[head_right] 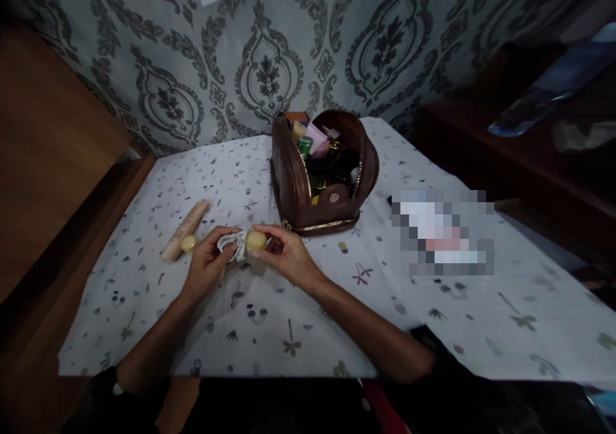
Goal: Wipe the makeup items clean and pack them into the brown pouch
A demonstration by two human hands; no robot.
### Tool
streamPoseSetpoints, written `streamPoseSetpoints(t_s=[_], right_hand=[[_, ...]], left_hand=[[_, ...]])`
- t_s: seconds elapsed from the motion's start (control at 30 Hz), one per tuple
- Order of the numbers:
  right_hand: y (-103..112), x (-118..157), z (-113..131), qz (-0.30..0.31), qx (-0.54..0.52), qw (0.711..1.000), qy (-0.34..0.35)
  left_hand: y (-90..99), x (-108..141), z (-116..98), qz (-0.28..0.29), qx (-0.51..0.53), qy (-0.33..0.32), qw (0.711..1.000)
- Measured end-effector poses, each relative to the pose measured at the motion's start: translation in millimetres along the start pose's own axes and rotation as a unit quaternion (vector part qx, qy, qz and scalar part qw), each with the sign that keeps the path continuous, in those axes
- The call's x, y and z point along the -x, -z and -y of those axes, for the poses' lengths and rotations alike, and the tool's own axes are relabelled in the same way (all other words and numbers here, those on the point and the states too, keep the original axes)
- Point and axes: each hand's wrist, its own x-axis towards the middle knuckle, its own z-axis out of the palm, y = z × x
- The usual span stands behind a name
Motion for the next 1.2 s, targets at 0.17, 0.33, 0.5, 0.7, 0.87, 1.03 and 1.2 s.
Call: streamPoseSetpoints(t_s=[0.17,0.33,0.5,0.7,0.87,1.03,1.2], right_hand=[[-0.6,-2.6,-8.0,0.004,-0.013,1.000,-0.006],[0.6,-4.1,-11.1,0.000,-0.024,1.000,-0.008],[0.4,-2.5,-4.5,0.055,-0.065,0.996,-0.028],[-1.9,-0.4,1.0,0.095,-0.131,0.984,-0.069],[-3.7,2.3,4.9,0.091,-0.171,0.978,-0.074],[-5.3,4.6,11.0,0.096,-0.209,0.969,-0.087],[-5.6,2.4,9.7,0.049,-0.195,0.977,-0.064]], left_hand=[[0.3,2.3,-3.6,0.008,-0.078,-0.108,0.991],[-0.8,4.1,-5.1,0.034,-0.127,-0.162,0.978],[5.4,-0.9,-2.8,0.035,-0.062,-0.114,0.991],[10.1,-4.7,8.8,0.032,0.084,0.032,0.995],[8.1,-3.9,12.6,0.033,0.162,0.069,0.984],[7.7,-4.2,11.2,0.046,0.209,0.092,0.972],[3.3,-4.7,11.4,0.041,0.260,0.103,0.959]])
